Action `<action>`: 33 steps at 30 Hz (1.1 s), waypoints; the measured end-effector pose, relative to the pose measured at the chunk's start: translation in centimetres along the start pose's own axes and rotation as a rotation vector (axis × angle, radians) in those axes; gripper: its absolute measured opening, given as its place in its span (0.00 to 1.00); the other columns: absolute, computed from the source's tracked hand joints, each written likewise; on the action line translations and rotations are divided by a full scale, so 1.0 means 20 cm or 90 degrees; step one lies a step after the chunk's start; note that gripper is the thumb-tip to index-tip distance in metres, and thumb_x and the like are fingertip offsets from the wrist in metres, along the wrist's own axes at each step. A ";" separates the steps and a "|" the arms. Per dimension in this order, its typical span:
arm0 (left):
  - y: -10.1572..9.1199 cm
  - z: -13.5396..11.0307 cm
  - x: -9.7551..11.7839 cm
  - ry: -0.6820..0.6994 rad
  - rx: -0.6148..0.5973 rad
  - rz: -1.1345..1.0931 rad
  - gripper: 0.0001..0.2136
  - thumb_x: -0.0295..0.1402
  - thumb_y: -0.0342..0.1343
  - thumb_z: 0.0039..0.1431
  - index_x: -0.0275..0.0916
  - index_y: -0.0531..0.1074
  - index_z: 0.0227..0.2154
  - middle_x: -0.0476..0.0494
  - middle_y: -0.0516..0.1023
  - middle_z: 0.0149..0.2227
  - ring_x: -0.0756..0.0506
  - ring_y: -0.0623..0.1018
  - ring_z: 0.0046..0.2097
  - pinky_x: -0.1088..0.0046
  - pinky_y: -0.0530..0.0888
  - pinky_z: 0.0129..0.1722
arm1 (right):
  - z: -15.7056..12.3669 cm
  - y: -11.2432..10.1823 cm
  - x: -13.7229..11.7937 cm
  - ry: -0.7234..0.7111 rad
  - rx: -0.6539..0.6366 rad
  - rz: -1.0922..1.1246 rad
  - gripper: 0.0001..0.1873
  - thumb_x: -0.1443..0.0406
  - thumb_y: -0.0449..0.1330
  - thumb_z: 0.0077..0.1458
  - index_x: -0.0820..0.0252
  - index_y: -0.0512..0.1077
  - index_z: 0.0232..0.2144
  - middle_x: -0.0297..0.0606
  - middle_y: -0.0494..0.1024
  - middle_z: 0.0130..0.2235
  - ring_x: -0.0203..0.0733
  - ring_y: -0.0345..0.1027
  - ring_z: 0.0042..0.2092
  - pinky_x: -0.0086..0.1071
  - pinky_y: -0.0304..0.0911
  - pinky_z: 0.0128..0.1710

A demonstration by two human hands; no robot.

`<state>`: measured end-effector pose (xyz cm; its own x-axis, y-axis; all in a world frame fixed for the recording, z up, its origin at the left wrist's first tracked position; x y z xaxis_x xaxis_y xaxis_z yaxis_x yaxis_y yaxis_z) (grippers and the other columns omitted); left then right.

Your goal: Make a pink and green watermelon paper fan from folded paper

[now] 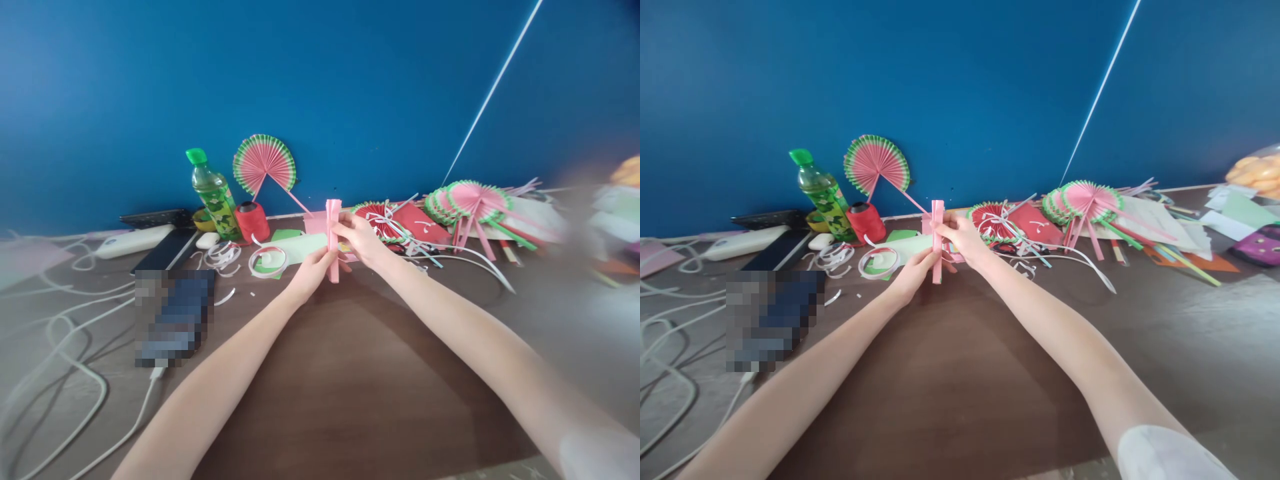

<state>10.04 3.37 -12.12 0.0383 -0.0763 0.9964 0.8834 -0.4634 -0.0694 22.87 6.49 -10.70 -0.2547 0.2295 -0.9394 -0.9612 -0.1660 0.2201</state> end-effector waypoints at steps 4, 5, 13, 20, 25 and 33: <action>-0.01 0.01 0.00 0.004 0.043 -0.042 0.13 0.39 0.44 0.62 0.36 0.67 0.32 0.46 0.77 0.22 0.51 0.71 0.22 0.76 0.66 0.27 | -0.02 0.02 0.01 0.053 -0.097 0.015 0.18 0.58 0.68 0.39 0.61 0.67 0.28 0.27 0.67 0.22 0.26 0.56 0.19 0.24 0.51 0.14; -0.01 0.01 -0.01 0.010 0.044 -0.046 0.13 0.38 0.42 0.62 0.36 0.66 0.31 0.47 0.76 0.21 0.51 0.70 0.21 0.76 0.66 0.27 | -0.03 0.02 0.02 0.066 -0.115 0.014 0.18 0.58 0.68 0.38 0.61 0.66 0.28 0.26 0.67 0.22 0.26 0.55 0.18 0.24 0.51 0.13; 0.00 0.03 -0.07 0.001 0.000 -0.052 0.13 0.34 0.42 0.62 0.37 0.64 0.25 0.48 0.75 0.18 0.50 0.73 0.24 0.76 0.68 0.32 | -0.04 0.03 0.07 0.046 -0.068 -0.042 0.18 0.59 0.67 0.38 0.59 0.62 0.25 0.25 0.67 0.17 0.29 0.59 0.14 0.24 0.51 0.10; -0.07 0.04 -0.07 -0.057 -0.098 -0.262 0.16 0.37 0.43 0.61 0.31 0.72 0.32 0.39 0.79 0.27 0.45 0.78 0.35 0.70 0.71 0.41 | -0.08 0.06 0.10 0.148 -0.126 0.135 0.16 0.53 0.60 0.48 0.58 0.63 0.26 0.19 0.54 0.11 0.27 0.48 0.12 0.24 0.45 0.12; -0.09 0.05 -0.06 -0.131 -0.042 -0.345 0.18 0.38 0.42 0.62 0.31 0.72 0.42 0.37 0.80 0.33 0.43 0.78 0.40 0.65 0.72 0.45 | -0.10 0.08 0.12 0.183 -0.120 0.169 0.17 0.56 0.64 0.44 0.58 0.61 0.23 0.18 0.50 0.11 0.25 0.42 0.14 0.23 0.42 0.15; -0.14 0.05 -0.06 -0.080 0.099 -0.171 0.14 0.34 0.60 0.50 0.34 0.73 0.40 0.40 0.80 0.34 0.42 0.78 0.41 0.65 0.74 0.43 | -0.07 0.03 0.18 0.032 0.035 0.076 0.18 0.54 0.64 0.41 0.57 0.69 0.33 0.34 0.76 0.32 0.39 0.70 0.34 0.33 0.65 0.32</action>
<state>8.01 5.74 -13.16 -0.1575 0.1440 0.9770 0.9300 -0.3112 0.1958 21.40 5.93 -14.36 -0.3630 0.1625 -0.9175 -0.9293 -0.1356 0.3436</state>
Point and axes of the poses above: each hand's wrist, its own z-axis towards the middle knuckle, its own y-axis out of the palm, x = y × z, the point moved 1 cm from there along z, towards the middle knuckle
